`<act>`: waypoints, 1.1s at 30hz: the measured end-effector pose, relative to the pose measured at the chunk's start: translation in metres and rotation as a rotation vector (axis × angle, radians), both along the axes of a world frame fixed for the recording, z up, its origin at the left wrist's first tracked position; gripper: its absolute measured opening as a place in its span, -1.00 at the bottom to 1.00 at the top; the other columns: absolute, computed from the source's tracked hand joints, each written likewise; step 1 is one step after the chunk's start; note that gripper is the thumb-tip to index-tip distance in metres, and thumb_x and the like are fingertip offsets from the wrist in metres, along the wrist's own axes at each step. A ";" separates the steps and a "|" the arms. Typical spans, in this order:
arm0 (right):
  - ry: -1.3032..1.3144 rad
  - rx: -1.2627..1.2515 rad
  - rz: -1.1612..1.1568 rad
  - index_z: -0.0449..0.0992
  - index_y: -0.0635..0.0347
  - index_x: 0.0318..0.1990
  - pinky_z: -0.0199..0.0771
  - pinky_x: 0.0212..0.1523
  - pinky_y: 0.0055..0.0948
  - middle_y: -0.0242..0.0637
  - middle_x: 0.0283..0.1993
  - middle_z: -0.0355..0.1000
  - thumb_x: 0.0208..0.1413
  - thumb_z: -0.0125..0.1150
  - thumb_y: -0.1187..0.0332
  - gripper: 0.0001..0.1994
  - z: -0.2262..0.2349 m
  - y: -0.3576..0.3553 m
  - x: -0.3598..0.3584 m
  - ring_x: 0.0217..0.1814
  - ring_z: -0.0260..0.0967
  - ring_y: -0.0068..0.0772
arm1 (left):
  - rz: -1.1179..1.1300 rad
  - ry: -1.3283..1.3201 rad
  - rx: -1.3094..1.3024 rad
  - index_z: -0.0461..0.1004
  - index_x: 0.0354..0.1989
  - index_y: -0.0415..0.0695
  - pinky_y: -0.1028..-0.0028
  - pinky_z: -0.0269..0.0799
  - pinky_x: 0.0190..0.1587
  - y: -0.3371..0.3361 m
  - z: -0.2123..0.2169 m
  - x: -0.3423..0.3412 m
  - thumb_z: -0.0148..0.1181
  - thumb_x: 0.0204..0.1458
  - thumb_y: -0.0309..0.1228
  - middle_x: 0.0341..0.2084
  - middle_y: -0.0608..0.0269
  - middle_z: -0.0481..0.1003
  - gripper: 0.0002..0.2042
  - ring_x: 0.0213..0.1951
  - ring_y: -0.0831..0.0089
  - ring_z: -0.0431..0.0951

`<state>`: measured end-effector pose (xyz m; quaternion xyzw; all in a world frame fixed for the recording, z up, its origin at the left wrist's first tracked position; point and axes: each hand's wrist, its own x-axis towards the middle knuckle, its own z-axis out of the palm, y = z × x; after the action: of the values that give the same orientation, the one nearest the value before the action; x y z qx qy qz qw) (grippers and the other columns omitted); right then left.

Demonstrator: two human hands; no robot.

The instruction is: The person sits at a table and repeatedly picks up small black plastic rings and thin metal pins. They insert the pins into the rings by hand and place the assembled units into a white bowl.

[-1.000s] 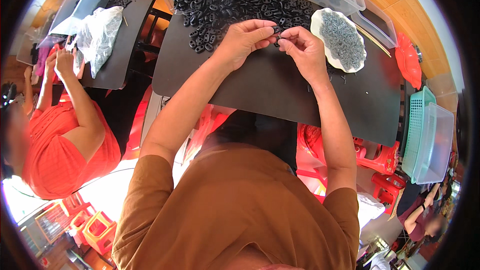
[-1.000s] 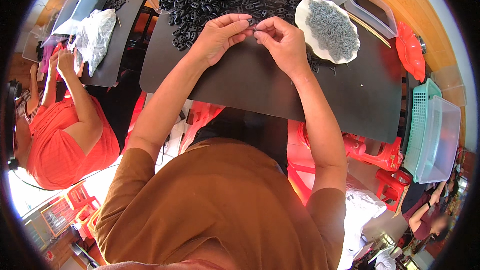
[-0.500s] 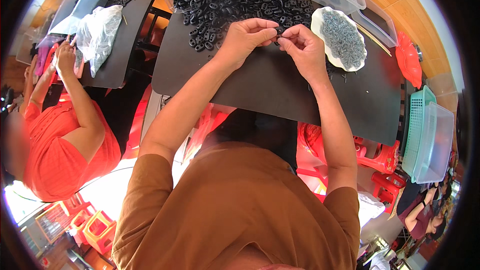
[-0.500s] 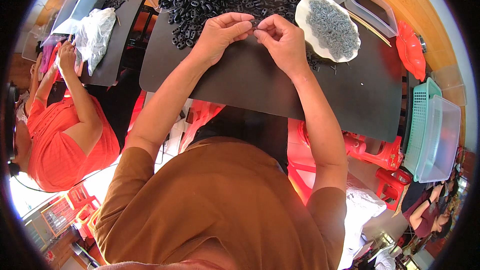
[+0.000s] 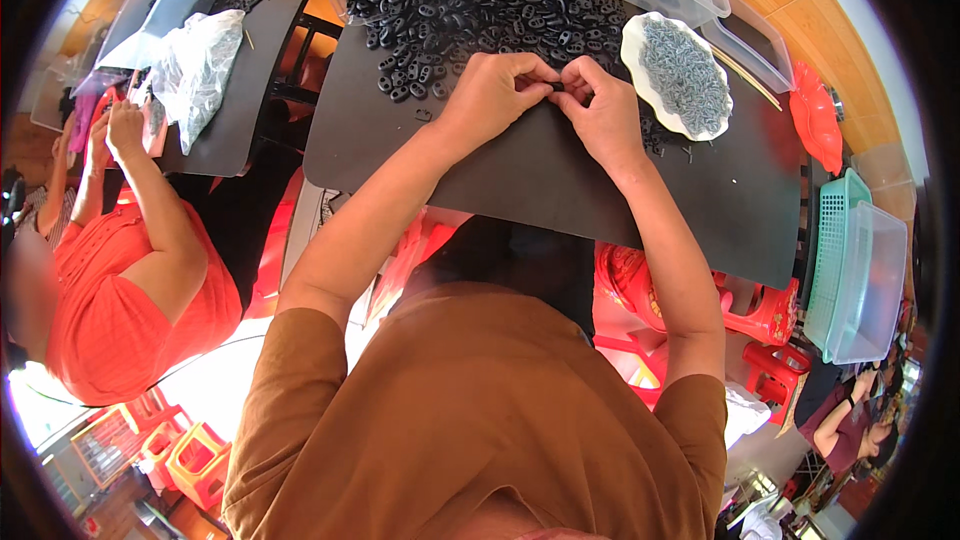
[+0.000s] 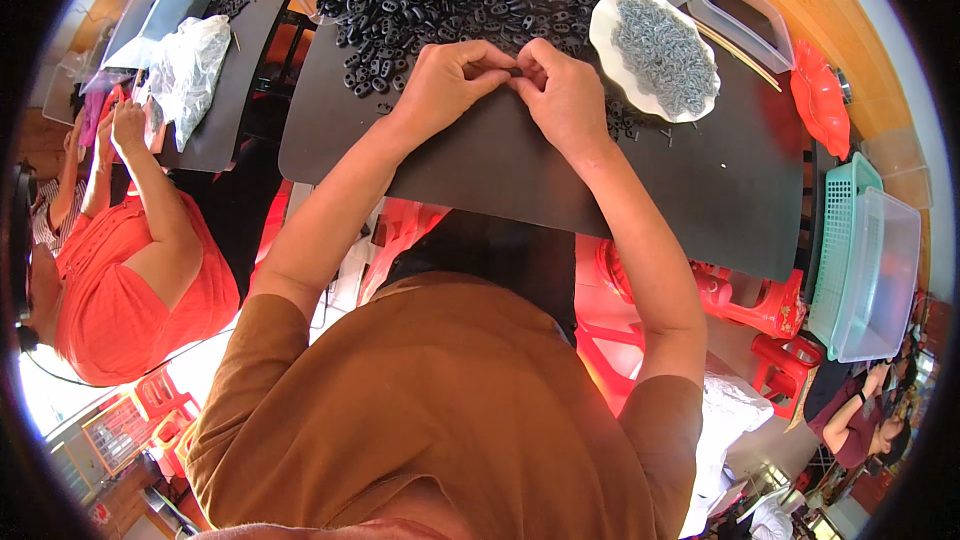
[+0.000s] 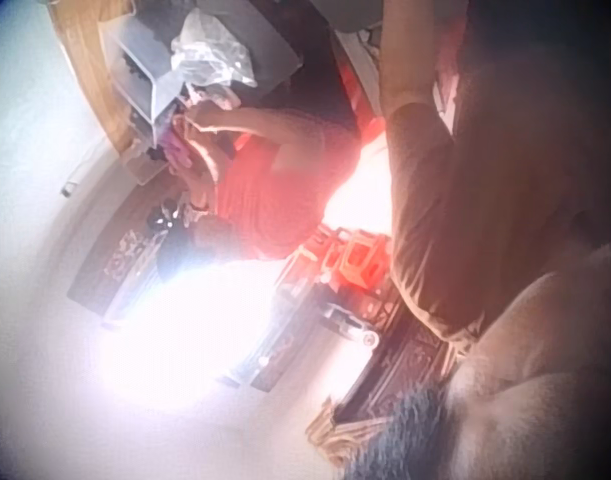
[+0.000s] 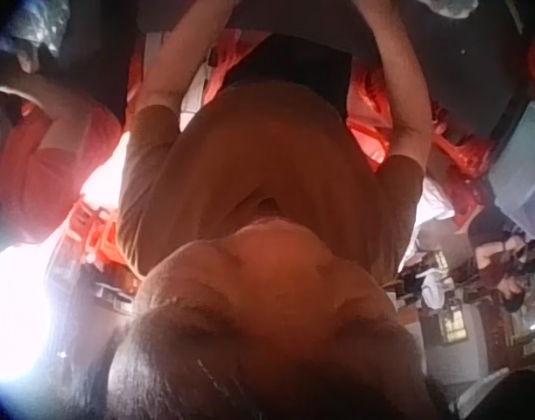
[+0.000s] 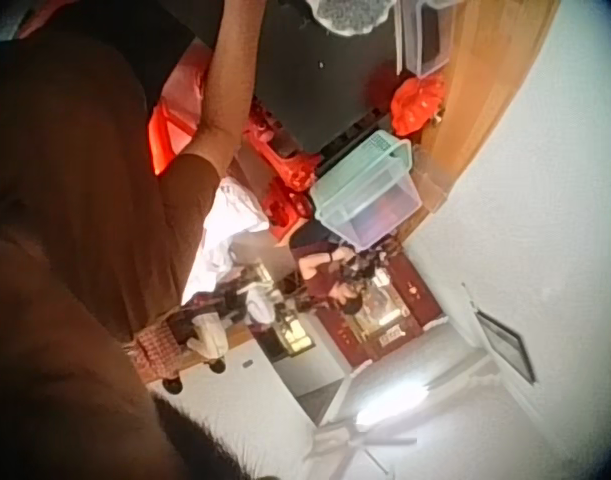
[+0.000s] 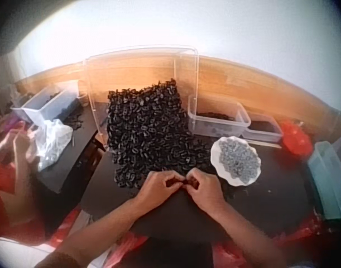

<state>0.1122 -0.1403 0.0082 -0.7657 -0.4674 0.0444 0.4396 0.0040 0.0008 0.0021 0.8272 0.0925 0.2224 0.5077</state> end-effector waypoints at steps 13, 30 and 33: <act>0.094 -0.021 0.008 0.48 0.25 -0.31 0.44 -0.38 -0.48 -0.31 -0.45 0.50 -0.07 0.36 0.56 -0.82 0.002 -0.015 0.003 -0.49 0.40 -0.53 | -0.054 -0.070 0.109 0.63 -0.25 -0.22 0.50 0.51 -0.31 -0.005 -0.002 0.002 0.28 0.01 -0.55 -0.44 0.17 0.60 -0.86 -0.43 0.49 0.58; 0.053 -0.001 0.012 0.49 0.25 -0.32 0.45 -0.37 -0.49 -0.27 -0.45 0.52 -0.05 0.34 0.56 -0.85 0.001 -0.014 -0.001 -0.47 0.44 -0.49 | -0.072 -0.023 0.102 0.62 -0.25 -0.24 0.50 0.51 -0.28 0.000 -0.004 0.001 0.29 0.01 -0.54 -0.44 0.22 0.60 -0.87 -0.42 0.53 0.57; 0.028 0.010 0.018 0.53 0.21 -0.31 0.35 -0.44 -0.59 -0.42 -0.47 0.51 -0.03 0.36 0.54 -0.86 -0.004 -0.014 0.002 -0.46 0.39 -0.67 | -0.072 -0.007 0.076 0.62 -0.26 -0.24 0.51 0.51 -0.27 -0.001 -0.002 0.001 0.30 0.00 -0.54 -0.42 0.22 0.61 -0.87 -0.40 0.52 0.59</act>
<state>0.1141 -0.1547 0.0038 -0.7587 -0.4683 0.0565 0.4494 0.0049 0.0002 -0.0001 0.8479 0.0524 0.2100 0.4840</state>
